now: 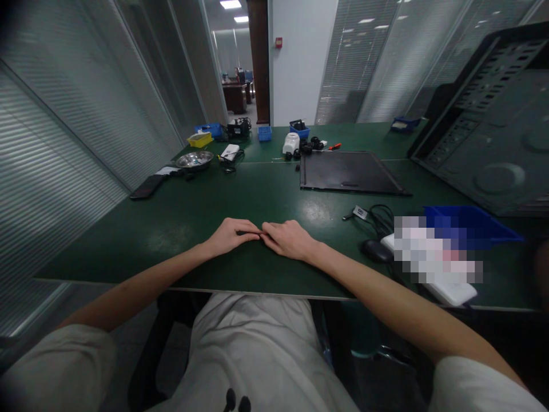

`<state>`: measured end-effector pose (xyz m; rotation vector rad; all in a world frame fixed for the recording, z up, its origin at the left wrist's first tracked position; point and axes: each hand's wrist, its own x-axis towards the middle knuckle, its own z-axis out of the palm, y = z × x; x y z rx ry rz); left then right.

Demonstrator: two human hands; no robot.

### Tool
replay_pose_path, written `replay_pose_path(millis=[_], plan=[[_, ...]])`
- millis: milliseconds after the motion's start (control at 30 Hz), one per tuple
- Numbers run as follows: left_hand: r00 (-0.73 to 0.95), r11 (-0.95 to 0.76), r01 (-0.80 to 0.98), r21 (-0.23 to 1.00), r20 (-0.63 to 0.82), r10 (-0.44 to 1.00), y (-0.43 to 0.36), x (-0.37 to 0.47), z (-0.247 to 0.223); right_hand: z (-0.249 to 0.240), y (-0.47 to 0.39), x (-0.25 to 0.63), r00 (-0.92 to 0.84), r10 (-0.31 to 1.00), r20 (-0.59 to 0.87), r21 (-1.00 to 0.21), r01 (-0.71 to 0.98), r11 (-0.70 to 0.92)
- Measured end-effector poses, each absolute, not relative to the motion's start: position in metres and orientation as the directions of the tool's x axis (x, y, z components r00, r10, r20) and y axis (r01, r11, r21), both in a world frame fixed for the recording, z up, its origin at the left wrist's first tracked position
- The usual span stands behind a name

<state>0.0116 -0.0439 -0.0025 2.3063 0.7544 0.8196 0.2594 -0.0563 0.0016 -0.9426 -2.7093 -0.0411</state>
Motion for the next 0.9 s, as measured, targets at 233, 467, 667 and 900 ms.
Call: replay_pose_path(millis=[233,467,667,900], plan=[[0.562,-0.658,0.390,0.644,0.399,0.724,-0.037,0.008,-0.002,0.003,-0.055,0.262,-0.756,0.604,0.252,-0.072,0.607,0.791],[0.616,-0.736,0.511,0.444,0.408,0.674,-0.027,0.004,-0.010,0.003,-0.055,0.262,-0.750,0.609,0.259,-0.108,0.604,0.790],[0.596,-0.749,0.495,0.441,0.454,0.662,-0.038,0.004,-0.002,0.003,-0.052,0.270,-0.668,0.637,0.384,-0.253,0.588,0.768],[0.736,-0.817,0.391,0.425,0.389,0.554,-0.048,0.009,0.009,0.005,-0.045,0.279,-0.489,0.713,0.503,-0.414,0.588,0.695]])
